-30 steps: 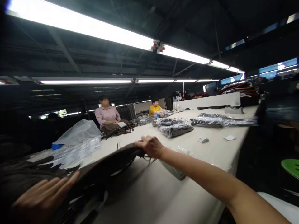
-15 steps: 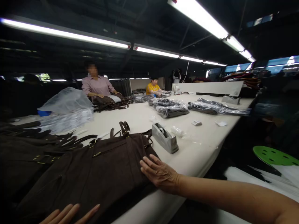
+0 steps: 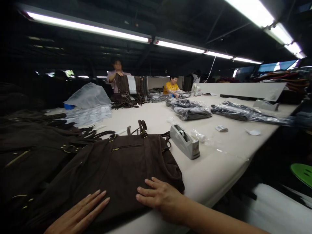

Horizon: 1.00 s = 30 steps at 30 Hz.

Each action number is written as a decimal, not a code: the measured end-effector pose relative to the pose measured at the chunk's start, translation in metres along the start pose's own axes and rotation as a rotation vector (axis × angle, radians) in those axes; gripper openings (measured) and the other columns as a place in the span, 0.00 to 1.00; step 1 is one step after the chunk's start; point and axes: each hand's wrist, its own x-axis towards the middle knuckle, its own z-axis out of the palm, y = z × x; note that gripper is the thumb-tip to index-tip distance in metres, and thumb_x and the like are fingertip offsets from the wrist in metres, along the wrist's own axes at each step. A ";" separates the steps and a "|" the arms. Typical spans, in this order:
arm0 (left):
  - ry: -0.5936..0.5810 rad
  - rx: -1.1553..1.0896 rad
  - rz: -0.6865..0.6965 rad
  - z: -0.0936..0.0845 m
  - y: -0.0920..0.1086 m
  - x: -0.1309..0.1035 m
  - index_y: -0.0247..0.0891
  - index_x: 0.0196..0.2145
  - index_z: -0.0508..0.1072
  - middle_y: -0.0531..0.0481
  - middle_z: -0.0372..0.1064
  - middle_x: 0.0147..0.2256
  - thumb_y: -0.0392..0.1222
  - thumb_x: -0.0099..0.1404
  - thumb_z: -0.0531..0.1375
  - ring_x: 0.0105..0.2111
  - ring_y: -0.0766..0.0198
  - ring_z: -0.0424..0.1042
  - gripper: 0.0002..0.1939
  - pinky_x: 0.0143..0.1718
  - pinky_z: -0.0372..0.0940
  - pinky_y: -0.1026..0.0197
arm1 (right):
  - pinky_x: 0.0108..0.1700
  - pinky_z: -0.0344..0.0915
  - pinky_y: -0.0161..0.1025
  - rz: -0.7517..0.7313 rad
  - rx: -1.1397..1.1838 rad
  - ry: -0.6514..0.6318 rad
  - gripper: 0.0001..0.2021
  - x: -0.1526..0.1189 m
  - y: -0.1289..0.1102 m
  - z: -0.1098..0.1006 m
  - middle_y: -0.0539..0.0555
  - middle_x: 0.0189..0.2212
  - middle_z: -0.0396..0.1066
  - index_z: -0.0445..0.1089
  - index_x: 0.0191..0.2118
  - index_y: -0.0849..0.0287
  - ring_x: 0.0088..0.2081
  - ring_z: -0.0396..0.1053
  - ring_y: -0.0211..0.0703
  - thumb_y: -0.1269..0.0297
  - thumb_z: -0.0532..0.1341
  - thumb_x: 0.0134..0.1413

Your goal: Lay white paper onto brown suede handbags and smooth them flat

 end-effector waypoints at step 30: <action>-0.142 0.181 -0.051 -0.036 -0.029 -0.034 0.42 0.65 0.51 0.46 0.65 0.58 0.33 0.60 0.48 0.55 0.60 0.68 0.34 0.54 0.66 0.62 | 0.68 0.38 0.47 -0.544 -0.229 0.040 0.25 0.129 -0.038 0.017 0.57 0.65 0.50 0.50 0.65 0.64 0.66 0.43 0.41 0.59 0.52 0.68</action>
